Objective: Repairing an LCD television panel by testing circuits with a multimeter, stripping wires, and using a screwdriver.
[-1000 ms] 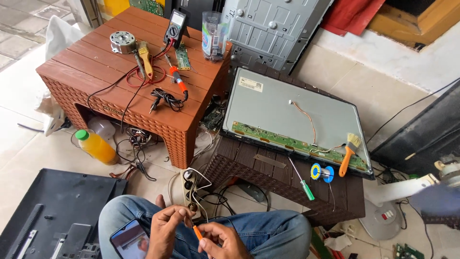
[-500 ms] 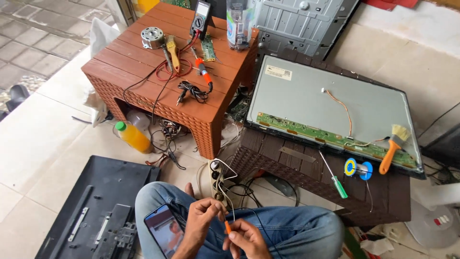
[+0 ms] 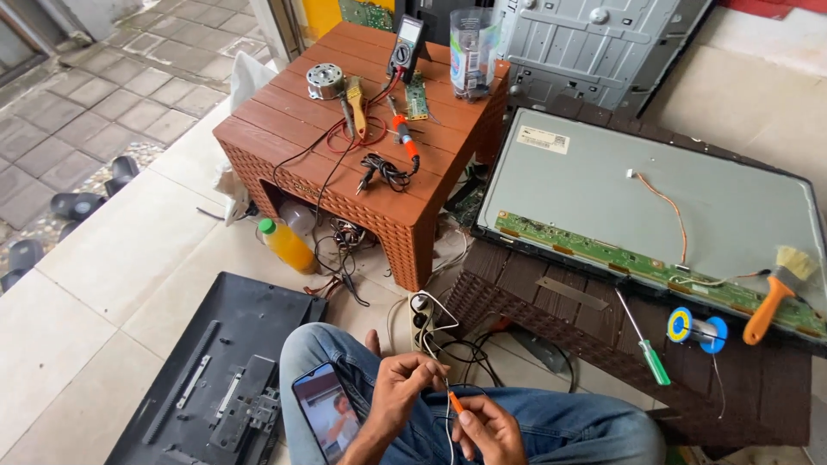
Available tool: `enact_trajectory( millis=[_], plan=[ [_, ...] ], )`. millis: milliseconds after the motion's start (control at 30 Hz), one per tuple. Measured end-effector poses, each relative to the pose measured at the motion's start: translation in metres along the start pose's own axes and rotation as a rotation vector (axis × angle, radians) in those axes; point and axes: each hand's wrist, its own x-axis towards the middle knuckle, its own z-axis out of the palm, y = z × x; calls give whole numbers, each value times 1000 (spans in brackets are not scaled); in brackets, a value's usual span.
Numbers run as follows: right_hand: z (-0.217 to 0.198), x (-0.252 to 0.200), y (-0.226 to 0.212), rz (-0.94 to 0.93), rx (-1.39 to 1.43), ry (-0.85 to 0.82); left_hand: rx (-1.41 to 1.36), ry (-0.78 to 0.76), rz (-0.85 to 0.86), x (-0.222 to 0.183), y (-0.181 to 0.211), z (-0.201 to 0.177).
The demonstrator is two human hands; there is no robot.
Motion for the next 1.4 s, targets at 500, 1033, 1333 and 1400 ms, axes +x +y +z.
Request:
enact_trajectory(
  millis=[500,1033,1333,1400],
  plan=[
    [-17,0,17,-13,28,63,-54,-82,-43,-3,-2,7],
    [12,-32,-41,59,216,66,115,-66,-53,-13,-19,2],
    [-12,-84,-65,-124,325,13,334,-197,218,-18,-51,25],
    [-12,-92,-65,-142,310,7,219,-234,235,-17,-60,21]
  ],
)
